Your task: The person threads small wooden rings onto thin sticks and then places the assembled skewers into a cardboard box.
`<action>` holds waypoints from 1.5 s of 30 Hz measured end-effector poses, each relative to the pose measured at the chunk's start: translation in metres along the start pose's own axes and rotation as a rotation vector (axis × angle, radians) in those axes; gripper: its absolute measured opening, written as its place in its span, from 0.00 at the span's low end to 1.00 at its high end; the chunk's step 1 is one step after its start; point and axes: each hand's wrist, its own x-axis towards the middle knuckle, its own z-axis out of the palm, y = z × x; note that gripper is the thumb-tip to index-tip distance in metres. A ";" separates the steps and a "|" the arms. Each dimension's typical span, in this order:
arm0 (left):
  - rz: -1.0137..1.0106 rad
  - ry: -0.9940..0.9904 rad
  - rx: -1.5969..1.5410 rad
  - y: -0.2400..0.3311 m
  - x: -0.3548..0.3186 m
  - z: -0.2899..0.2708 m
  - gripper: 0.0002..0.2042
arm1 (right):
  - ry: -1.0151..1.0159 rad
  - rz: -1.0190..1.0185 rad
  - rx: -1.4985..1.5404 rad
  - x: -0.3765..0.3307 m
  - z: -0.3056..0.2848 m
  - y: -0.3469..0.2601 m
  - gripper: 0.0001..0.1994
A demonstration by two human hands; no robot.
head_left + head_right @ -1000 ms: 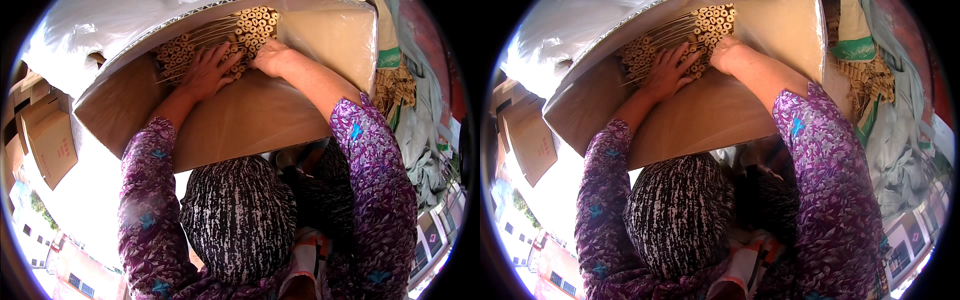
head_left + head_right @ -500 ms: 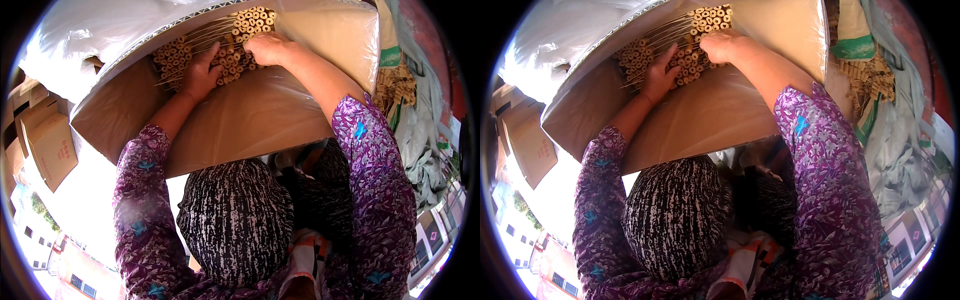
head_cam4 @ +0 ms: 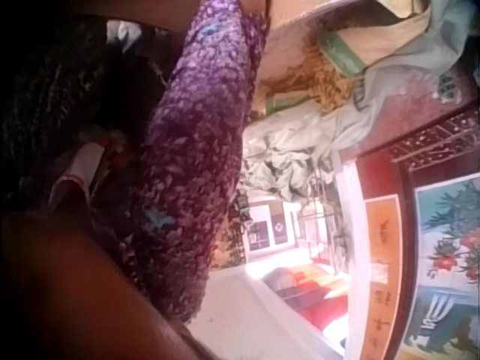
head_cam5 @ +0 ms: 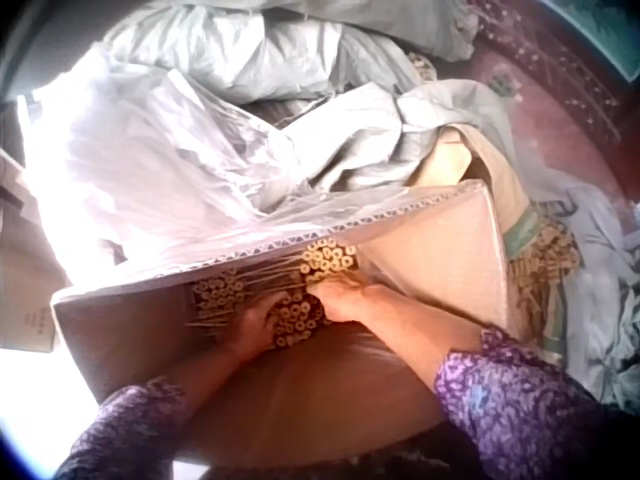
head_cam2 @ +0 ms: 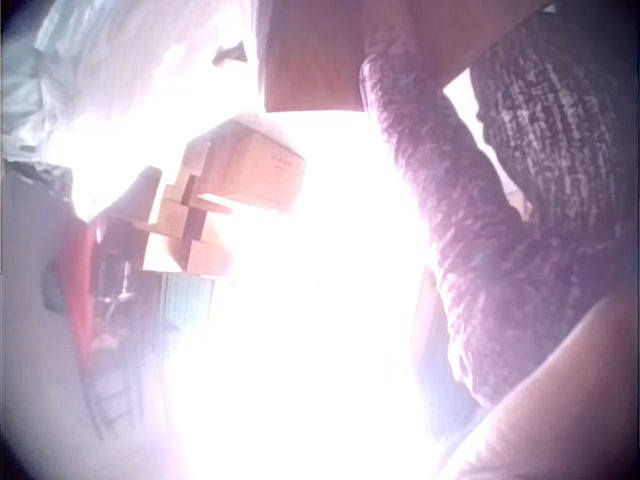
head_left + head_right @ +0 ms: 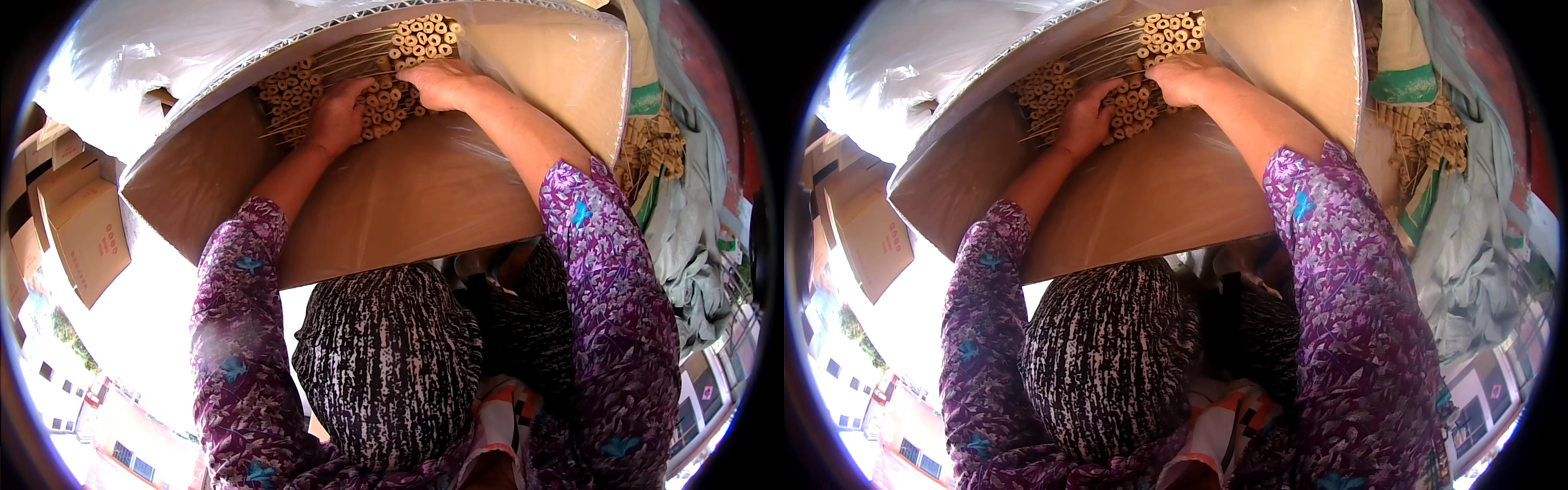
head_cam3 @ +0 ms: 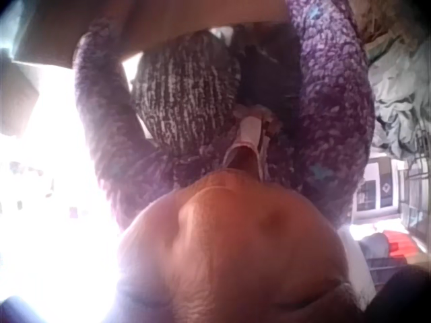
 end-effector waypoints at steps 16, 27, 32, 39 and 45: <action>0.102 0.078 0.054 -0.004 -0.001 0.004 0.22 | 0.160 0.111 0.164 0.003 0.006 -0.007 0.19; 0.138 0.033 0.083 -0.008 -0.002 -0.002 0.24 | 0.041 0.102 0.196 0.009 0.004 -0.008 0.21; -0.065 -0.160 0.168 0.011 0.006 -0.014 0.21 | 0.118 0.068 0.078 0.014 0.016 -0.002 0.18; -0.095 -0.187 0.115 0.003 0.006 -0.010 0.21 | 0.437 -0.013 0.109 0.017 -0.002 -0.002 0.12; 0.025 -0.052 0.158 -0.006 0.001 0.003 0.22 | 0.423 -0.186 0.051 0.022 0.003 -0.005 0.25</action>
